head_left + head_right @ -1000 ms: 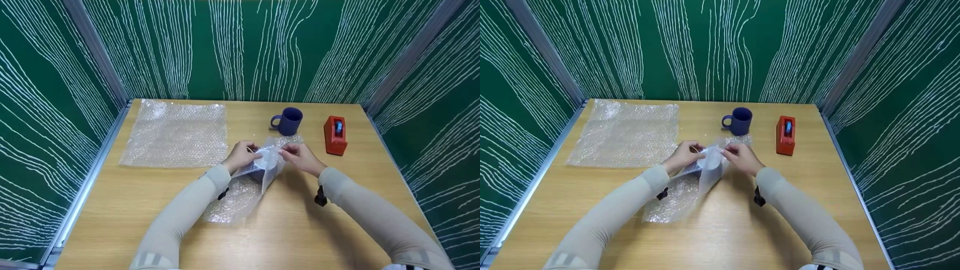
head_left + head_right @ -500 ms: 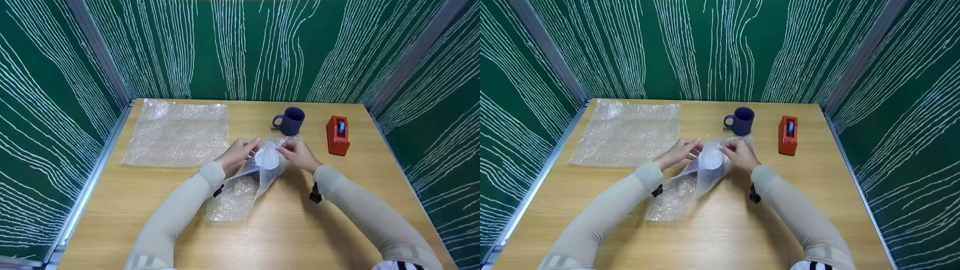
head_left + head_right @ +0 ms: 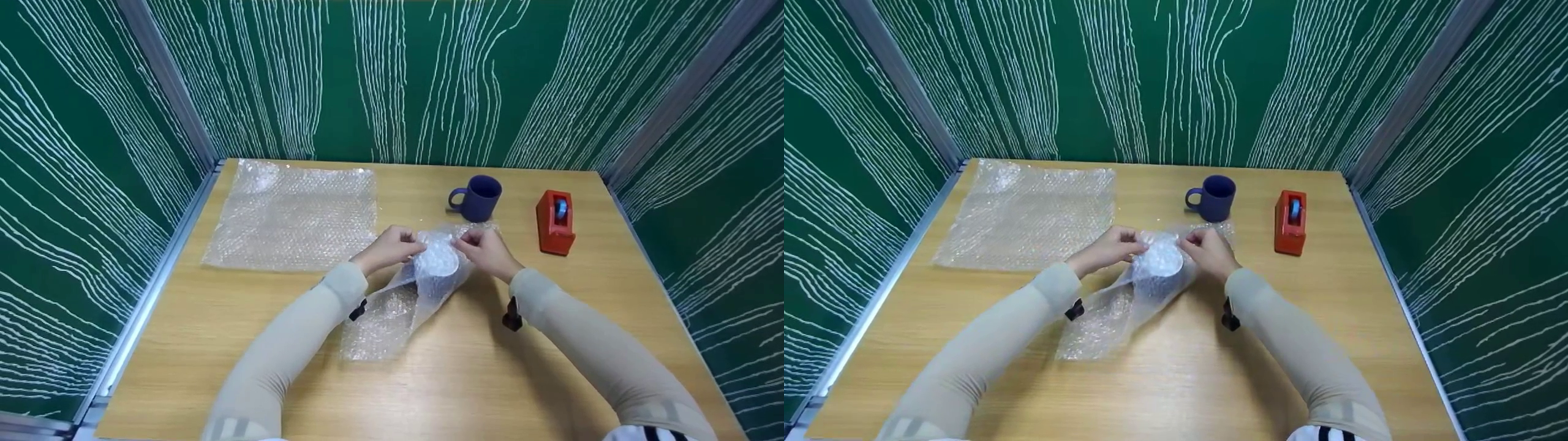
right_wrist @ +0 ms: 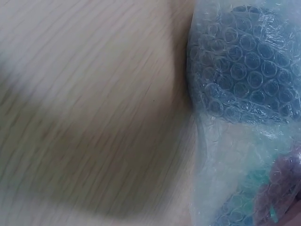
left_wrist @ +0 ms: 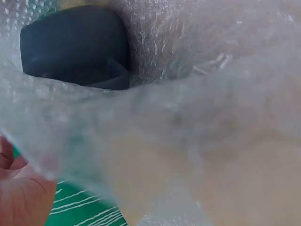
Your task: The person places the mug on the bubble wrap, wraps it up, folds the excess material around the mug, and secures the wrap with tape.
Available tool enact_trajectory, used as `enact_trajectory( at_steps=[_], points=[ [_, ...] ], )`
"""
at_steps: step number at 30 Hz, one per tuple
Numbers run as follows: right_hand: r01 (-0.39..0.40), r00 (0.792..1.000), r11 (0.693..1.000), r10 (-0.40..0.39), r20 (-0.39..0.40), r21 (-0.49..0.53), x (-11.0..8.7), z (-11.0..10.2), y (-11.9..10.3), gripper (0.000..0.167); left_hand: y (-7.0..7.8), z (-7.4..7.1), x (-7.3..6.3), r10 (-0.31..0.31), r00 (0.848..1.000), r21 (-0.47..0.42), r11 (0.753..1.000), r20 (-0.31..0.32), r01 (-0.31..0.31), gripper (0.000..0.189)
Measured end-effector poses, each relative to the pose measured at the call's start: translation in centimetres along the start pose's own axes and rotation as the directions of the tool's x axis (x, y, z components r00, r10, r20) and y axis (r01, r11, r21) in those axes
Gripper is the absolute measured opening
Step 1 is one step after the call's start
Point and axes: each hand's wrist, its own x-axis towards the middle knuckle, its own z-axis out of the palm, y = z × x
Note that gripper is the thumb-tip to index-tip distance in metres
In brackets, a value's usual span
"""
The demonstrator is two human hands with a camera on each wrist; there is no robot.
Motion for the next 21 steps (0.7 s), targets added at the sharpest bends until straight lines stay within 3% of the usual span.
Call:
enact_trajectory(
  at_steps=[4,7,9,12,15,18,21],
  points=[
    [0.005,1.000,1.000,-0.005,-0.026,-0.030,-0.4,0.1,-0.2,0.018,-0.5,0.2,0.1,0.030,0.999,-0.007,1.000,-0.037,-0.030,0.026],
    [0.116,0.988,0.987,-0.126,-0.088,-0.111,-0.9,0.1,-0.3,0.017,-0.8,0.4,0.1,0.018,0.998,-0.032,0.999,-0.052,-0.019,0.026],
    [0.228,0.958,0.957,-0.253,-0.132,-0.182,-1.3,0.2,-0.3,0.017,-1.0,0.6,0.1,0.005,0.998,-0.053,0.999,-0.062,-0.008,0.026],
    [0.396,0.878,0.873,-0.451,-0.162,-0.285,-1.9,0.4,-0.5,0.019,-1.2,1.0,0.2,-0.004,0.994,-0.070,0.998,-0.108,-0.004,0.027],
    [0.493,0.817,0.807,-0.558,-0.146,-0.325,-2.5,0.7,-0.7,0.021,-1.5,1.4,0.3,-0.015,0.982,-0.089,0.996,-0.186,-0.002,0.029],
    [0.538,0.796,0.778,-0.596,-0.110,-0.323,-3.3,1.1,-0.9,0.023,-1.7,1.7,0.4,-0.047,0.970,-0.168,0.986,-0.237,0.007,0.029],
    [0.551,0.800,0.771,-0.597,-0.060,-0.318,-4.1,1.5,-1.0,0.023,-1.8,2.0,0.5,-0.079,0.968,-0.272,0.962,-0.238,0.012,0.026]
  ],
)
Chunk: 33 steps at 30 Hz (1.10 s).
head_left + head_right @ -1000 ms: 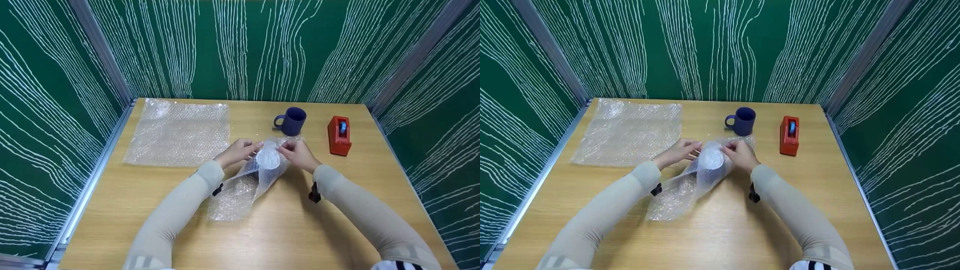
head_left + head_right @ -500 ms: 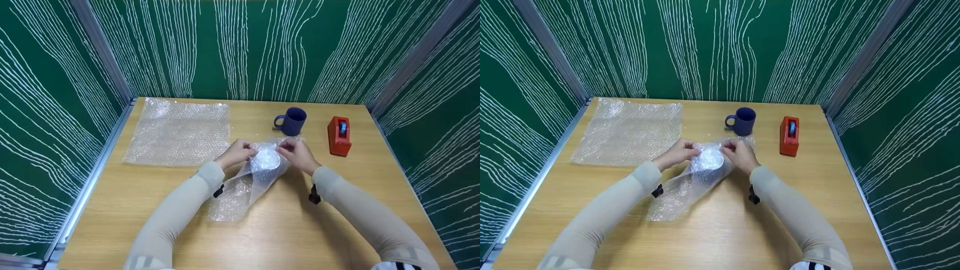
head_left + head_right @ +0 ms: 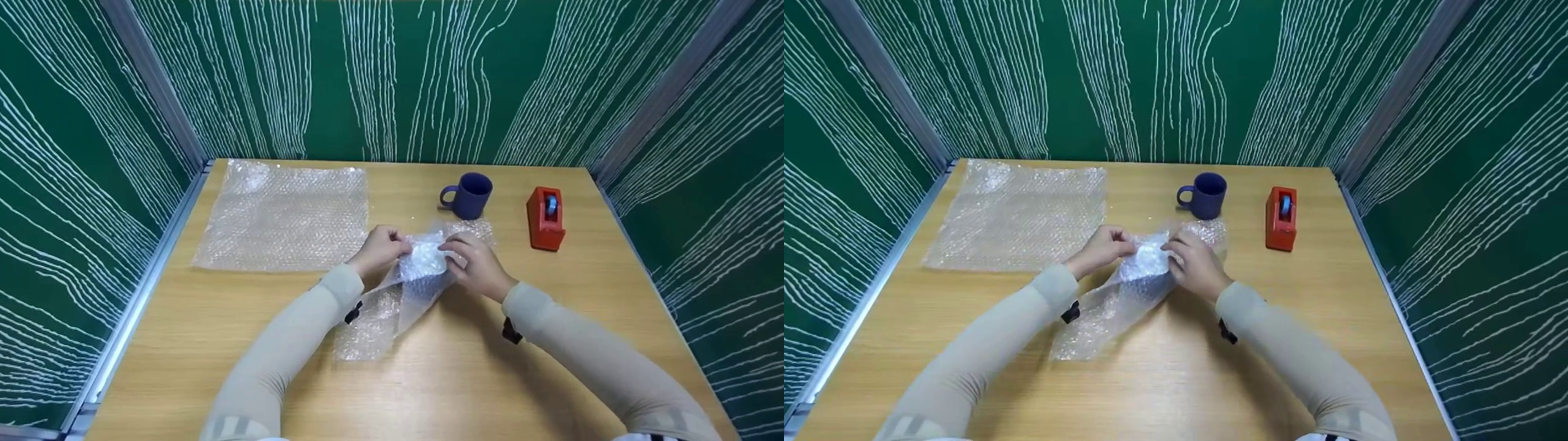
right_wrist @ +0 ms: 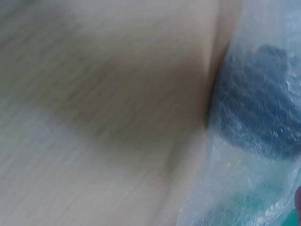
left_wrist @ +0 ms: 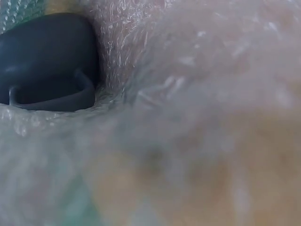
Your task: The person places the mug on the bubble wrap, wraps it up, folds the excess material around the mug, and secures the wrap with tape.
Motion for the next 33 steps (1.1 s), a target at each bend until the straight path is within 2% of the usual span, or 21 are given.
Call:
enact_trajectory(
  at_steps=[1,4,7,12,15,21,23,26,30,33],
  points=[
    [0.002,1.000,1.000,-0.002,0.021,-0.001,-0.1,0.1,-0.2,0.026,0.0,0.0,0.0,-0.009,1.000,-0.038,0.999,0.008,0.009,0.024],
    [0.001,0.997,1.000,0.000,0.080,-0.018,-0.4,0.2,-0.4,0.042,0.1,0.0,0.1,-0.023,0.999,-0.073,0.997,0.042,0.026,0.019],
    [-0.030,0.991,0.999,0.033,0.126,-0.021,-0.5,0.3,-0.3,0.056,0.3,0.0,0.2,-0.019,0.997,-0.036,0.999,0.075,0.021,0.020],
    [-0.100,0.976,0.995,0.097,0.195,0.002,-0.6,0.4,-0.2,0.070,0.4,-0.1,0.4,-0.005,0.996,0.032,1.000,0.091,0.002,0.006],
    [-0.081,0.973,0.997,0.079,0.218,0.003,-0.7,0.5,-0.1,0.074,0.2,-0.1,0.6,0.000,0.996,0.042,0.999,0.091,-0.004,0.014],
    [-0.005,0.972,1.000,0.011,0.233,-0.025,-0.6,0.8,-0.2,0.068,0.1,-0.3,1.0,0.024,0.995,0.109,0.993,0.100,-0.035,0.012],
    [0.000,0.968,0.999,0.012,0.252,-0.044,-0.5,0.8,-0.2,0.065,0.2,-0.3,1.1,0.009,0.993,0.093,0.995,0.122,-0.020,0.010],
    [0.008,0.960,0.998,0.010,0.279,-0.064,-0.5,0.9,-0.1,0.059,0.5,-0.4,1.1,-0.035,0.986,0.071,0.997,0.163,0.024,0.020],
    [0.047,0.955,0.995,-0.020,0.297,-0.083,-0.4,1.2,0.0,0.052,0.7,-0.6,1.2,-0.105,0.966,0.038,0.994,0.238,0.099,0.031],
    [0.086,0.950,0.992,-0.052,0.309,-0.097,-0.5,1.3,-0.1,0.046,0.7,-0.9,1.4,-0.128,0.948,0.048,0.992,0.291,0.119,0.036]
  ],
)
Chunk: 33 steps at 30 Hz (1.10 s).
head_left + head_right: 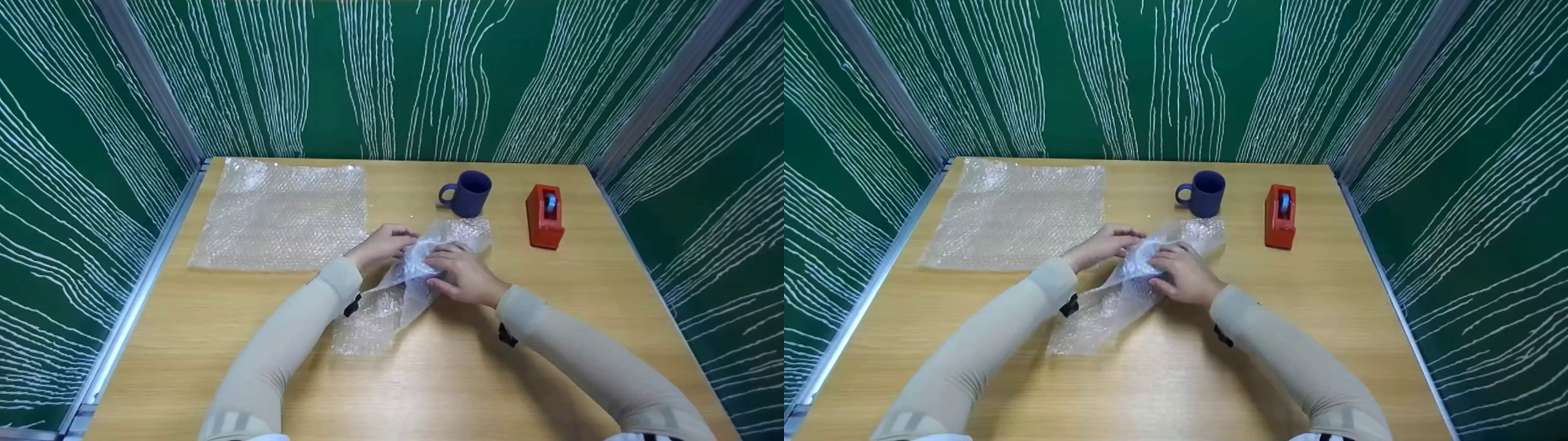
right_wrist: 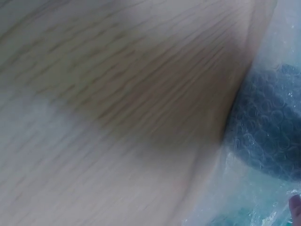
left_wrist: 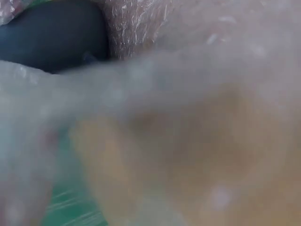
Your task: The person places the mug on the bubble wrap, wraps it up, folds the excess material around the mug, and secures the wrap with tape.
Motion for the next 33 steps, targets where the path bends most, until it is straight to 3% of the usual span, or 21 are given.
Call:
enact_trajectory(
  at_steps=[3,9,15,19,33],
  points=[
    [0.022,1.000,1.000,-0.022,0.020,-0.006,0.1,-0.1,-0.2,0.040,0.0,-0.4,-0.2,0.021,0.999,0.086,0.996,0.046,-0.025,0.043],
    [0.046,0.998,0.999,-0.046,0.041,-0.001,0.5,-0.2,-0.4,0.028,0.2,-0.7,-0.6,0.079,0.993,0.248,0.964,0.091,-0.100,0.049],
    [0.104,0.995,0.995,-0.104,-0.013,0.008,0.6,0.0,-0.4,0.013,0.3,-0.9,-0.7,0.071,0.989,0.273,0.956,0.126,-0.104,0.051],
    [0.124,0.992,0.992,-0.123,-0.036,0.025,0.8,0.1,-0.4,0.013,0.5,-1.0,-0.8,0.077,0.987,0.296,0.948,0.141,-0.116,0.054],
    [0.140,0.990,0.989,-0.141,0.010,0.057,0.8,-0.1,0.0,0.011,0.8,-0.8,-1.4,0.094,0.978,0.407,0.899,0.185,-0.163,0.053]
  ],
)
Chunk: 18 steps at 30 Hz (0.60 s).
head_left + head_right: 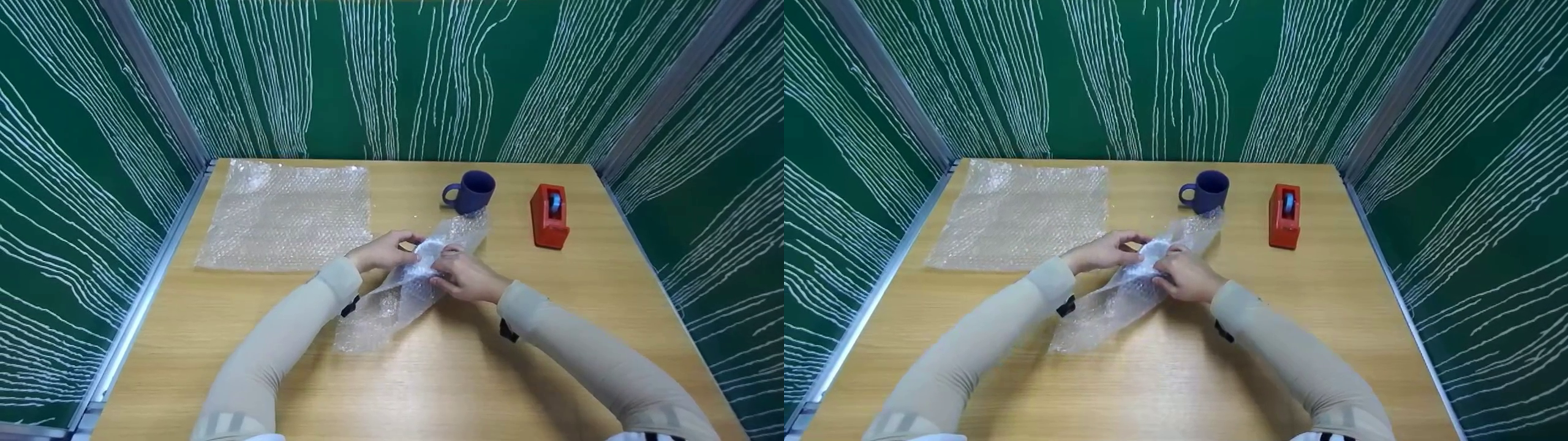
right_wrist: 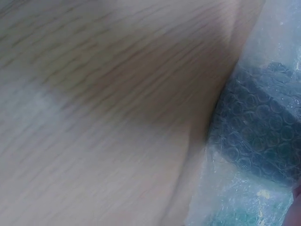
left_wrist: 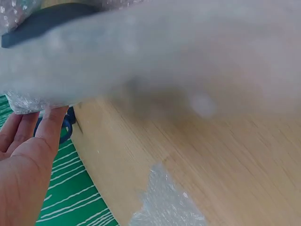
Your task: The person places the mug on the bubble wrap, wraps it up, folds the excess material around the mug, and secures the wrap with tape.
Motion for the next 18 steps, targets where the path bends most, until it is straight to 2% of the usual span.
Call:
enact_trajectory(
  at_steps=[5,10,12,15,18],
  points=[
    [-0.008,1.000,1.000,0.008,-0.027,0.005,-0.5,0.1,0.1,0.010,0.1,0.2,-0.2,0.006,1.000,-0.005,1.000,0.000,-0.006,0.053],
    [-0.031,0.990,0.999,0.035,-0.137,0.033,-1.1,0.0,0.3,0.020,0.1,0.4,-0.5,-0.014,1.000,-0.013,1.000,-0.006,0.014,0.062],
    [-0.071,0.981,0.997,0.077,-0.176,0.043,-1.4,-0.1,0.3,0.026,0.1,0.5,-0.7,-0.035,0.999,-0.037,0.999,-0.004,0.034,0.069],
    [-0.167,0.964,0.981,0.185,-0.194,0.102,-2.1,-0.4,0.3,0.036,0.1,0.6,-0.9,-0.076,0.997,-0.107,0.991,0.001,0.075,0.079],
    [-0.298,0.923,0.929,0.339,-0.183,0.220,-2.6,-0.6,0.1,0.042,0.1,0.7,-1.1,-0.112,0.994,-0.153,0.982,-0.002,0.110,0.085]
  ],
)
